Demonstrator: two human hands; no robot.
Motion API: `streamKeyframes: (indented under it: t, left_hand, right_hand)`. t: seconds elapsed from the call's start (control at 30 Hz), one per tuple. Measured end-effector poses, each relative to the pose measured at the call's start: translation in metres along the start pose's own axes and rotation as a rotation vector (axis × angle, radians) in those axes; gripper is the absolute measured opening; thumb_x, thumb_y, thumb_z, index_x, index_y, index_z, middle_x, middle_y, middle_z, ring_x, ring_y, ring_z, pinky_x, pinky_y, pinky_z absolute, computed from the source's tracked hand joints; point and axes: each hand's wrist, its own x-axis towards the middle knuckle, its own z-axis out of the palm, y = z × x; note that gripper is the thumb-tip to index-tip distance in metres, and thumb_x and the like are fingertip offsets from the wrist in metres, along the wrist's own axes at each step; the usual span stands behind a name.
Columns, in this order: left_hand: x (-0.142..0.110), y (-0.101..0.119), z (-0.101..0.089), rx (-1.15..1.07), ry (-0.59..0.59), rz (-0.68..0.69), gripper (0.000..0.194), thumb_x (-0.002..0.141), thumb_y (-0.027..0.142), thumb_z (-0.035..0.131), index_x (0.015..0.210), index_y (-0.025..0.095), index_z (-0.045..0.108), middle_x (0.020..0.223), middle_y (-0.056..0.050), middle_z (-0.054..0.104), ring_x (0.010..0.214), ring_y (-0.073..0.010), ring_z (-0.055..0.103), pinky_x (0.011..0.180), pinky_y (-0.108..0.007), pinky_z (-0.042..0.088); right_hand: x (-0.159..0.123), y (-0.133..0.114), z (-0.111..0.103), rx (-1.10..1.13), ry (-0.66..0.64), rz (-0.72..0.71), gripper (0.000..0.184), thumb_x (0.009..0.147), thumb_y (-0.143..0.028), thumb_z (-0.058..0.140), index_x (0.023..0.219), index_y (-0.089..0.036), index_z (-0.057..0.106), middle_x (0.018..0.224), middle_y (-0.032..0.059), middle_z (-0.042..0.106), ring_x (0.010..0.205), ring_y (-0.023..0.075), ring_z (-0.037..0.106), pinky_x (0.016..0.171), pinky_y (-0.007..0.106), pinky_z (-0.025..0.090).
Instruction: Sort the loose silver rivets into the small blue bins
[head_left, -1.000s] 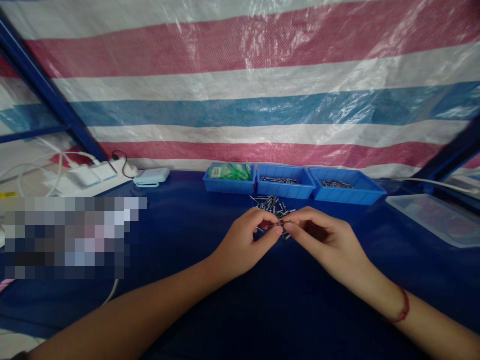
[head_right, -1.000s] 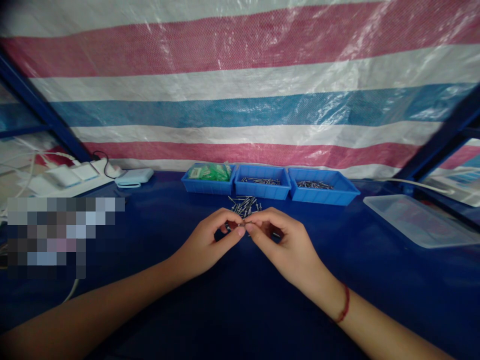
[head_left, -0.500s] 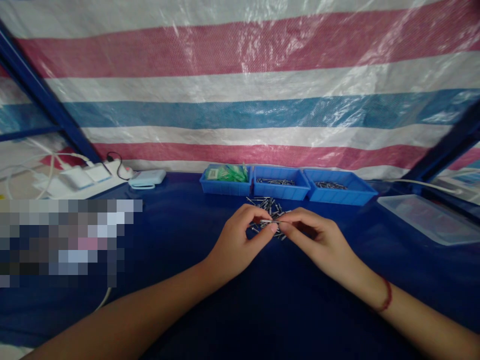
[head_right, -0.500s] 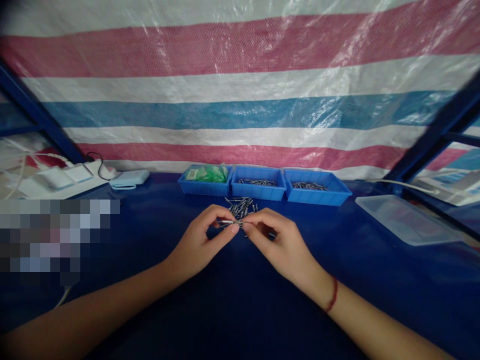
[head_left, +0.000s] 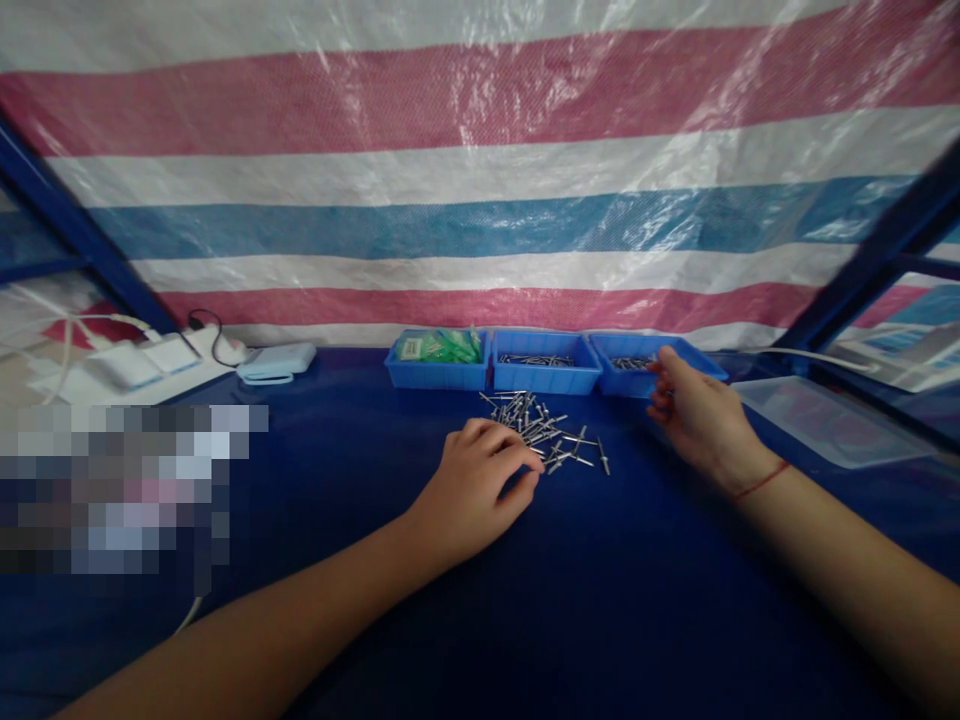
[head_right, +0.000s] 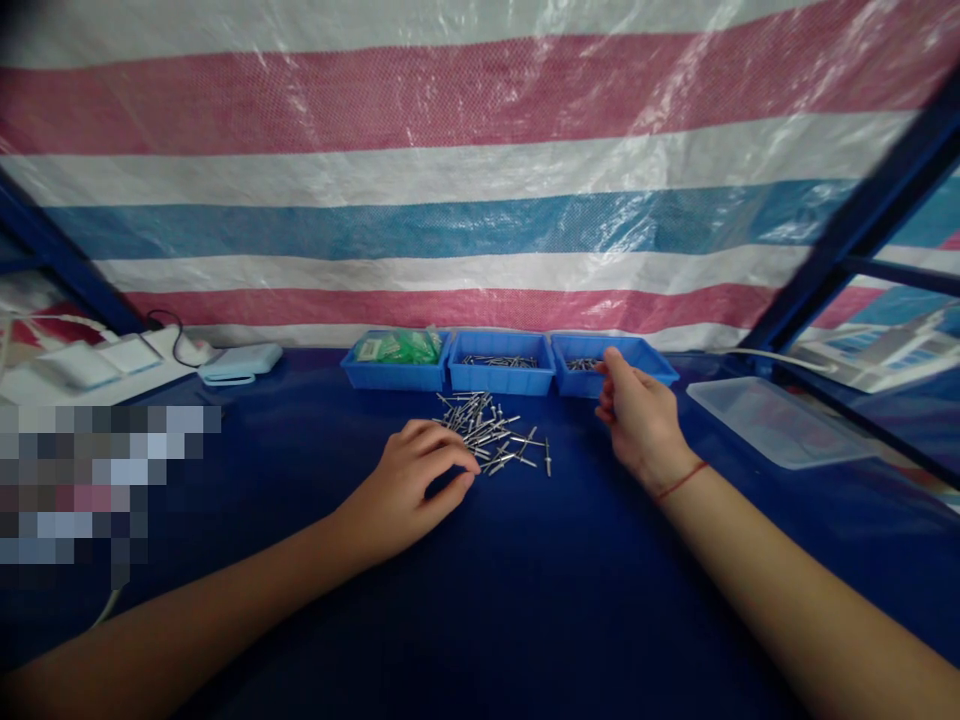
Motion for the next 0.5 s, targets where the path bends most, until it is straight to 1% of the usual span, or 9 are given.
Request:
streamKeyframes:
  t: [0.13, 0.2, 0.37, 0.5]
  left_hand:
    - [-0.001, -0.001, 0.001, 0.107, -0.047, 0.107, 0.022, 0.089, 0.021, 0.048, 0.103, 0.026, 0.064, 0.111, -0.002, 0.063, 0.108, -0.0226, 0.046, 0.088, -0.041, 0.034]
    - [-0.001, -0.001, 0.002, 0.14, -0.066, 0.134, 0.023, 0.091, 0.022, 0.046, 0.105, 0.025, 0.064, 0.114, -0.001, 0.063, 0.111, -0.0222, 0.045, 0.089, -0.041, 0.031]
    - [-0.001, 0.0, 0.003, 0.186, -0.096, 0.137, 0.02, 0.092, 0.021, 0.047, 0.101, 0.024, 0.065, 0.107, 0.001, 0.068, 0.107, -0.0208, 0.049, 0.089, -0.043, 0.024]
    - [0.001, 0.001, -0.004, 0.204, -0.084, 0.133, 0.019, 0.091, 0.022, 0.048, 0.096, 0.026, 0.065, 0.101, 0.002, 0.069, 0.103, -0.02, 0.05, 0.087, -0.04, 0.025]
  right_hand:
    - [-0.014, 0.001, 0.007, -0.005, -0.085, 0.028, 0.022, 0.069, -0.038, 0.068, 0.059, -0.019, 0.06, 0.05, -0.0043, 0.04, 0.04, 0.0063, 0.035, 0.033, 0.021, 0.029]
    - [-0.024, 0.002, 0.012, -0.01, -0.136, 0.029, 0.022, 0.07, -0.038, 0.065, 0.06, -0.019, 0.06, 0.05, -0.0047, 0.041, 0.041, 0.0056, 0.035, 0.035, 0.021, 0.029]
    - [-0.041, 0.008, 0.018, -0.052, -0.233, 0.03, 0.028, 0.069, -0.042, 0.066, 0.061, -0.016, 0.061, 0.051, -0.0047, 0.042, 0.043, 0.005, 0.036, 0.039, 0.019, 0.029]
    - [-0.051, 0.012, 0.019, -0.196, -0.325, -0.042, 0.032, 0.071, -0.047, 0.064, 0.064, -0.015, 0.063, 0.051, -0.0036, 0.045, 0.046, 0.0064, 0.039, 0.043, 0.021, 0.03]
